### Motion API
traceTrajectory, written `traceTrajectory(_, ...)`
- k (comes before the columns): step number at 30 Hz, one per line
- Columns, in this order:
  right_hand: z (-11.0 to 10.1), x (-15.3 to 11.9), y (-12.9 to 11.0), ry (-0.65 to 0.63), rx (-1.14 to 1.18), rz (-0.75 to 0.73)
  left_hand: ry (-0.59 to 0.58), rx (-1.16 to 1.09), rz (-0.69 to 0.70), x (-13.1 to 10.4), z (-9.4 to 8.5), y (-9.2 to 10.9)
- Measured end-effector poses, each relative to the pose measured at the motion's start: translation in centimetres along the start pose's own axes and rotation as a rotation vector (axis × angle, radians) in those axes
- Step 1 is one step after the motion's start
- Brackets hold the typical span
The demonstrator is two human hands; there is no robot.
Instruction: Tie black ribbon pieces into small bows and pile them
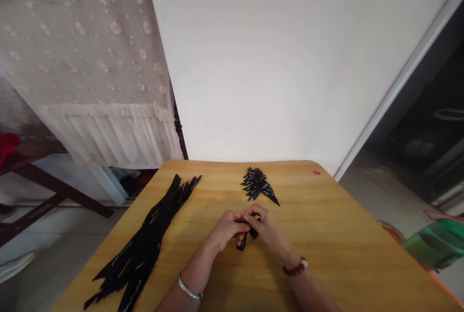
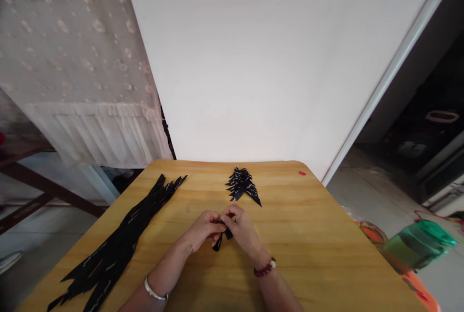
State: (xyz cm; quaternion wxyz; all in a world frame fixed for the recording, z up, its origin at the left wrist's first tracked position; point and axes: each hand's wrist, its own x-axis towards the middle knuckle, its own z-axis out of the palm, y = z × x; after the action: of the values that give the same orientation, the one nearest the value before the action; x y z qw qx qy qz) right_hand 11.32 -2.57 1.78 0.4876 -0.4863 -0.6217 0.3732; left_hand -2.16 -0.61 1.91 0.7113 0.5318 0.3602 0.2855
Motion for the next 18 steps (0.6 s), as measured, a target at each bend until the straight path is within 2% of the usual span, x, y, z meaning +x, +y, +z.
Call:
traceTrajectory(3, 0.29, 0.12, -0.01, 0.119, 0.045, 0.046, 0.055, -0.06, 0.032, 0.05, 0.06, 0.16)
traceTrajectory(7, 0.03, 0.17, -0.35, 0.236, 0.132, 0.183, 0.199, -0.118, 0.095, 0.25, 0.05, 0.52)
traceTrajectory(9, -0.15, 0.11, -0.55, 0.229, 0.146, 0.206, 0.258, -0.11, 0.108, 0.37, -0.02, 0.57)
traceTrajectory(11, -0.18, 0.07, -0.58, 0.187, 0.13, 0.168, 0.293, -0.098, 0.125, 0.44, -0.09, 0.55)
traceTrajectory(14, 0.02, 0.1, -0.24, 0.117, 0.1, 0.093, 0.306, -0.076, 0.129, 0.43, -0.05, 0.58)
traceTrajectory(18, 0.31, 0.14, 0.3, 0.082, 0.134, 0.089, 0.325, -0.083, 0.098, 0.4, 0.08, 0.78)
